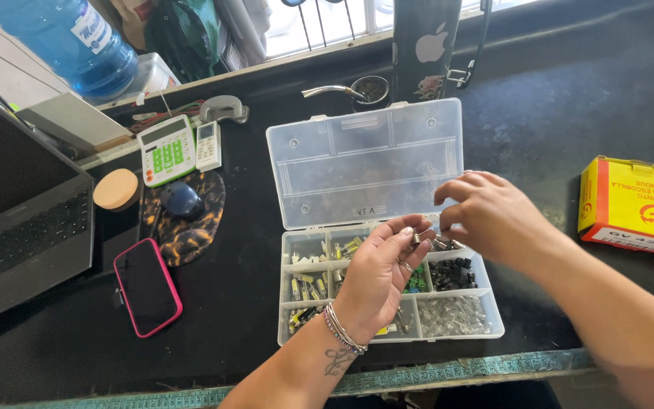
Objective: The person opens a compartmentalized plastic box and sorts small electronic components by type. They pick up groups of cylindrical and rectangular parts, separate them by color and shape, and place them into distinct piles on the table.
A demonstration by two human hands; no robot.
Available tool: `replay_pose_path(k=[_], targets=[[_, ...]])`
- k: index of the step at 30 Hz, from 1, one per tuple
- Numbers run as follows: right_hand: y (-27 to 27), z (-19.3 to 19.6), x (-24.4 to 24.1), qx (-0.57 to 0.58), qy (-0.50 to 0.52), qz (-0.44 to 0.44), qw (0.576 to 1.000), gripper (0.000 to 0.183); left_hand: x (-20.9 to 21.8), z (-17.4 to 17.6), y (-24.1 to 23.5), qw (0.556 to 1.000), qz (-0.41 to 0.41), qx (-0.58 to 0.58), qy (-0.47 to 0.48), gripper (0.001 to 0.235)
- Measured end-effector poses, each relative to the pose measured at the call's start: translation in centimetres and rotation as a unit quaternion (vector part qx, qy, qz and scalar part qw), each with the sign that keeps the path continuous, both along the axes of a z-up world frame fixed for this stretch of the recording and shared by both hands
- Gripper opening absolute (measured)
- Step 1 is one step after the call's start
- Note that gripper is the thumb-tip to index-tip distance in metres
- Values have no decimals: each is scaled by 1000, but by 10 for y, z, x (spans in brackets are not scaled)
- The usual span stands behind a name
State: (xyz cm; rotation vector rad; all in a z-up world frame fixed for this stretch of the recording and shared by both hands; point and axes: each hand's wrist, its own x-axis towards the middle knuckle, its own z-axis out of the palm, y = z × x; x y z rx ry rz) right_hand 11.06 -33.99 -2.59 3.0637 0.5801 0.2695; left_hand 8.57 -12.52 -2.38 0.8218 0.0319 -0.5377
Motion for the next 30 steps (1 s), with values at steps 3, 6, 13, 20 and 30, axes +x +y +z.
replay_pose_path(k=[3, 6, 13, 20, 30], targets=[[-12, 13, -2, 34, -19, 13, 999, 11, -2, 7, 2, 1000, 7, -4, 10, 32], [-6, 18, -11, 49, -5, 55, 997, 17, 0, 0, 0, 1000, 6, -10, 21, 31], [11, 29, -16, 286, -55, 106, 951, 18, -2, 7, 3, 999, 5, -23, 28, 37], [47, 27, -32, 296, -80, 187, 933, 36, -5, 11, 2, 998, -31, -51, -8, 49], [31, 22, -27, 298, -120, 236, 917, 16, -8, 8, 3, 992, -58, -109, -2, 63]])
